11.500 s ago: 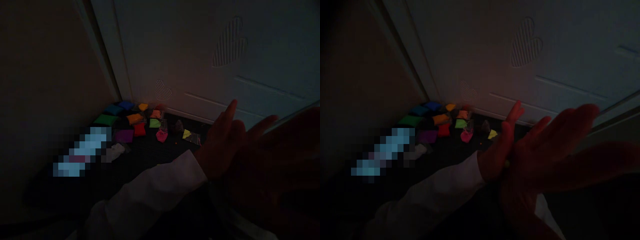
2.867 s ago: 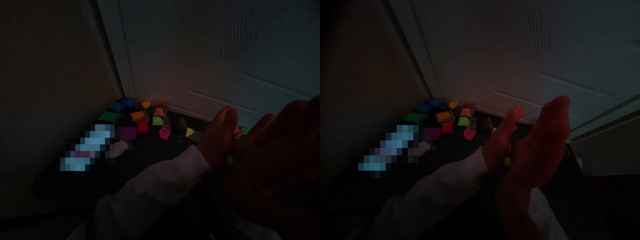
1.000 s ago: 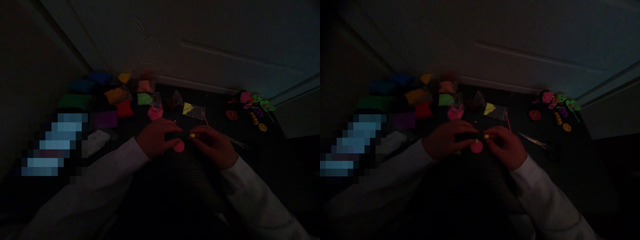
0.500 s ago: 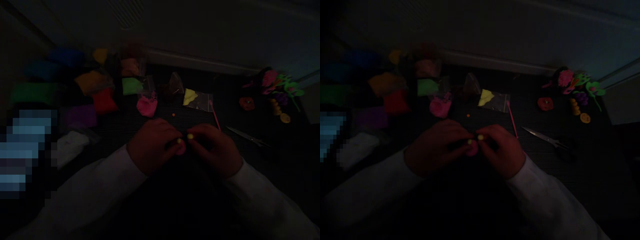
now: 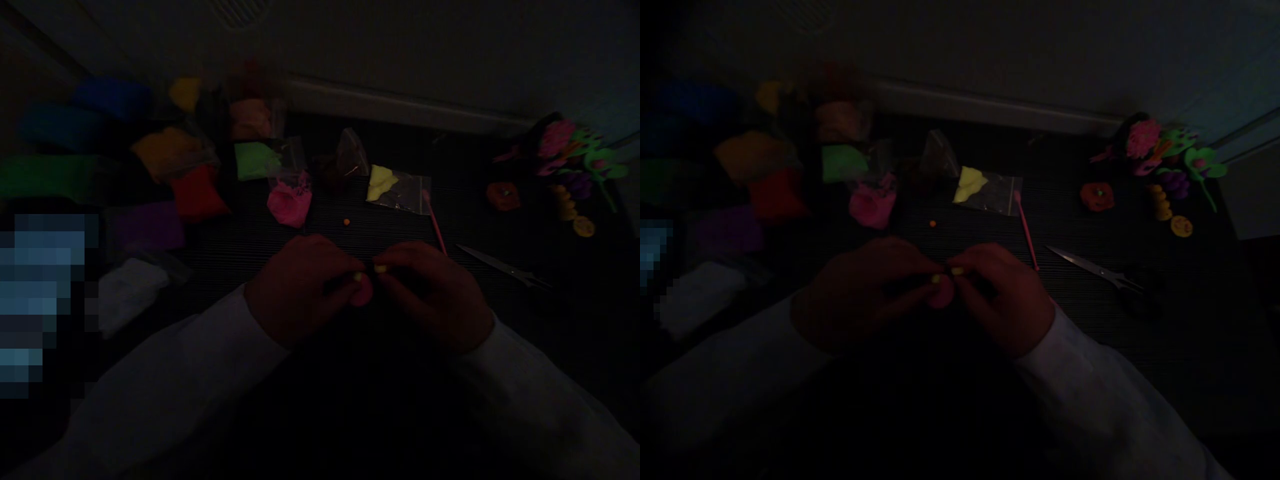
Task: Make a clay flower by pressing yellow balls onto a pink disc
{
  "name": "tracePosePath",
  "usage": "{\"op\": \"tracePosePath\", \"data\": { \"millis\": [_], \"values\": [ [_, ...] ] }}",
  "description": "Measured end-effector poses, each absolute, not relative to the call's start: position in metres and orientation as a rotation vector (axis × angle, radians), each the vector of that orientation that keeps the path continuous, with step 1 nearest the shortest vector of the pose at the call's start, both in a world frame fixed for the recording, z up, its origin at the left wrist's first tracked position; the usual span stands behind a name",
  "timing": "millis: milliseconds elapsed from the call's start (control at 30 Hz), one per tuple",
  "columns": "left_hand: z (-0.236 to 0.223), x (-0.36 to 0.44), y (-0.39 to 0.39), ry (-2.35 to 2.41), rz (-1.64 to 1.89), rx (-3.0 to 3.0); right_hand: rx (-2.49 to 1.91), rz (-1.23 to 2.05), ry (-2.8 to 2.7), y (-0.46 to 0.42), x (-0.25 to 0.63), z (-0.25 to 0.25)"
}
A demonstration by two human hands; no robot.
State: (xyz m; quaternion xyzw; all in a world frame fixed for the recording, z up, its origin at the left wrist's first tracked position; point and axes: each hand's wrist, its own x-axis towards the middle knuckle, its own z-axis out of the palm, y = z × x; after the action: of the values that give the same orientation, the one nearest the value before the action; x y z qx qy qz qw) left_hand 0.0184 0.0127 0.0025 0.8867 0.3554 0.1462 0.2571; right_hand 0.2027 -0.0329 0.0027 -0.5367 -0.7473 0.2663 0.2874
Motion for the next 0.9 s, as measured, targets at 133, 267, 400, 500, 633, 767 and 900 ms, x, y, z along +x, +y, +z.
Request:
{"op": "tracePosePath", "data": {
  "millis": [133,267,400,500,633,767,900],
  "values": [
    [0.0035,0.0178,0.0146,0.934,0.380,2.416,-1.463,0.710,-1.992,-0.0345,0.2011,0.0020],
    [0.0051,0.0178,0.0149,0.938,0.374,2.404,-1.411,0.686,-2.052,-0.0350,0.2006,0.0009],
    [0.0043,0.0181,0.0123,0.951,0.411,2.416,-1.387,0.649,-2.088,-0.0347,0.2013,0.0010],
    [0.0033,0.0182,0.0111,0.977,0.451,2.440,-1.383,0.636,-2.102,-0.0346,0.2016,0.0004],
    [0.0049,0.0184,0.0120,0.969,0.400,2.431,-1.395,0.608,-2.090,-0.0352,0.2002,-0.0009],
    [0.0059,0.0183,0.0127,0.955,0.385,2.418,-1.467,0.593,-2.052,-0.0365,0.1985,-0.0014],
    [0.0037,0.0178,0.0120,0.964,0.416,2.451,-1.500,0.596,-2.070,-0.0382,0.1984,-0.0008]
  ]
}}
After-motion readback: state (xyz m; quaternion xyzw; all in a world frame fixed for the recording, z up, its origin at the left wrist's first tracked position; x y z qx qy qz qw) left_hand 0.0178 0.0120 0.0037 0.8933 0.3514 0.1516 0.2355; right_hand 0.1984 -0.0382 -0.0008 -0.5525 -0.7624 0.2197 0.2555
